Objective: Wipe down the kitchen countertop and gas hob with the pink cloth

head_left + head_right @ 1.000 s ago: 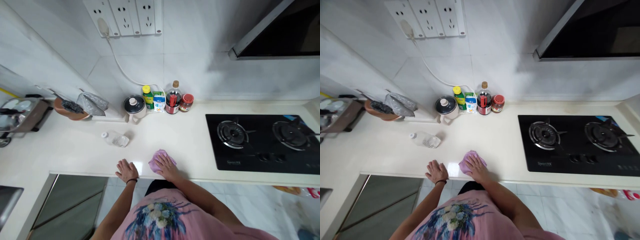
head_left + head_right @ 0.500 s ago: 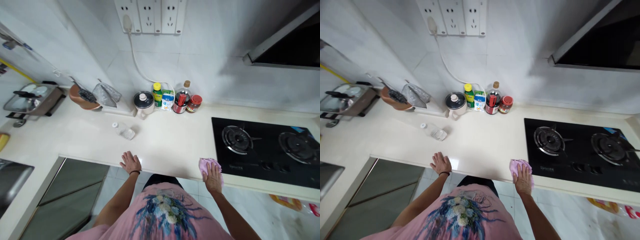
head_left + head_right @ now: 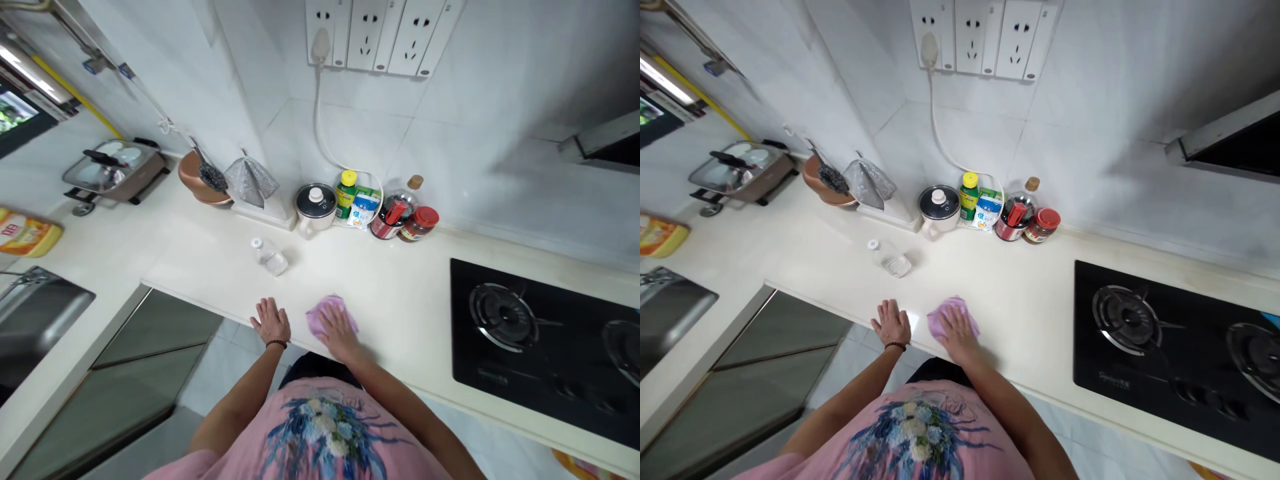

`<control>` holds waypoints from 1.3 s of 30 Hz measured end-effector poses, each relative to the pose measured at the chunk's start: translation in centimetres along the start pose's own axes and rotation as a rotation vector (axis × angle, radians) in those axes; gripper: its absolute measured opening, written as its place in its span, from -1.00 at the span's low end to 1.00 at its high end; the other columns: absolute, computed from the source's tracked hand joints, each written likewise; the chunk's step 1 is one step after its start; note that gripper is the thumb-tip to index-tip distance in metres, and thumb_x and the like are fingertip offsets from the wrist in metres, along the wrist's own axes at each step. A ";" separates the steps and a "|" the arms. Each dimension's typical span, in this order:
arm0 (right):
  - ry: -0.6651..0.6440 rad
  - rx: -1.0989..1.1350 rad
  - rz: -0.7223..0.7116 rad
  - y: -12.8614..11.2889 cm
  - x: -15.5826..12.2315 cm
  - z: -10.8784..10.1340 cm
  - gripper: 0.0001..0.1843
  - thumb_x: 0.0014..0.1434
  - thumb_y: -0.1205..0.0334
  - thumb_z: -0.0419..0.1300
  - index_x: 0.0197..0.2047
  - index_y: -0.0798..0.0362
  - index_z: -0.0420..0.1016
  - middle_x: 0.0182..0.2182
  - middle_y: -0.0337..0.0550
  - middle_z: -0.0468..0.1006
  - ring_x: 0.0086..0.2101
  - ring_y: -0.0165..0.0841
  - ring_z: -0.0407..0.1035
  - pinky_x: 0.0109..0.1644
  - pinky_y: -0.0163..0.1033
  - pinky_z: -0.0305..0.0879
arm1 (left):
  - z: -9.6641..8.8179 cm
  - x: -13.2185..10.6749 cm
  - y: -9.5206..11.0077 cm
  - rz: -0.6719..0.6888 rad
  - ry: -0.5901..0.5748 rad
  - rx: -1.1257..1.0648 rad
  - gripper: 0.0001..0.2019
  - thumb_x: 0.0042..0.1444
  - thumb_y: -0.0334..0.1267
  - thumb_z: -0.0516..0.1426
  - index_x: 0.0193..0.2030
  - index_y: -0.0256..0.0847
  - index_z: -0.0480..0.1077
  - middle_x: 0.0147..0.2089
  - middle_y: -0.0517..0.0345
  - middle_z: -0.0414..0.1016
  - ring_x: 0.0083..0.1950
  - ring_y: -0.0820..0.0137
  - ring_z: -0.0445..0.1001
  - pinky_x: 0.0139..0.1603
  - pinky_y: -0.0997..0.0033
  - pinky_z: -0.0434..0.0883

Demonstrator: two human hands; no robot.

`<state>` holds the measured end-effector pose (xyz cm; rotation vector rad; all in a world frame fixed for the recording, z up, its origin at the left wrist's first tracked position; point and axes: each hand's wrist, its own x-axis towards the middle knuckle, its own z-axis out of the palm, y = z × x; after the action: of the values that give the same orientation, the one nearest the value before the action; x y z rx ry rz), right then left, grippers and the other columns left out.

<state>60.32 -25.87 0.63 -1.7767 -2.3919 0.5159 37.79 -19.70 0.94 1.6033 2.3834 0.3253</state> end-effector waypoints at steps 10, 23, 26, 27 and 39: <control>0.025 -0.040 0.195 7.0 0.7 -1.6 -0.32 0.45 -0.11 -0.10 0.55 -0.14 -0.01 0.54 -0.15 -0.07 0.50 -0.08 -0.26 0.53 0.22 -0.20 | 0.0 0.1 0.2 -0.033 -0.014 -0.008 -0.39 0.41 -0.10 -0.15 0.54 -0.20 0.07 0.60 -0.09 -0.02 0.63 0.13 -0.17 0.57 -0.22 -0.26; 0.379 0.014 0.938 29.1 0.6 -8.2 0.07 0.27 -0.39 -0.43 0.53 0.23 0.03 0.45 0.50 0.02 0.41 0.36 -0.04 0.28 0.65 -0.07 | 0.6 0.3 -0.1 -0.041 -0.018 0.002 -0.42 0.40 -0.14 -0.13 0.52 -0.14 0.15 0.58 -0.01 0.06 0.62 0.18 -0.13 0.58 -0.17 -0.27; 0.430 0.043 0.891 29.2 5.1 -9.9 -0.01 0.30 -0.32 -0.49 0.56 0.11 -0.05 0.47 0.44 -0.02 0.40 0.27 0.01 0.32 0.63 -0.16 | 0.6 0.3 -0.2 -0.048 -0.025 0.022 -0.43 0.40 -0.15 -0.11 0.52 -0.12 0.16 0.58 0.01 0.08 0.62 0.16 -0.10 0.58 -0.18 -0.24; 0.428 0.048 0.859 29.0 6.8 -10.1 -0.03 0.31 -0.31 -0.51 0.57 0.08 -0.08 0.48 0.41 -0.04 0.41 0.22 0.00 0.34 0.61 -0.18 | 0.7 0.3 -0.2 -0.049 -0.021 0.029 -0.43 0.40 -0.15 -0.11 0.51 -0.11 0.16 0.58 0.01 0.08 0.62 0.16 -0.09 0.58 -0.18 -0.22; 0.049 -0.011 0.429 14.1 23.7 -4.8 -0.15 0.38 -0.24 -0.24 0.56 0.08 -0.05 0.55 0.13 -0.20 0.49 0.05 -0.31 0.47 0.39 -0.27 | 1.4 0.2 -0.5 -0.051 0.011 0.046 -0.44 0.39 -0.16 -0.10 0.50 -0.10 0.20 0.57 0.04 0.11 0.62 0.20 -0.10 0.59 -0.13 -0.28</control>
<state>67.26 1.08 -2.17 -2.2884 -1.9827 0.4920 37.71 -19.63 -0.60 1.5609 2.4524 0.2712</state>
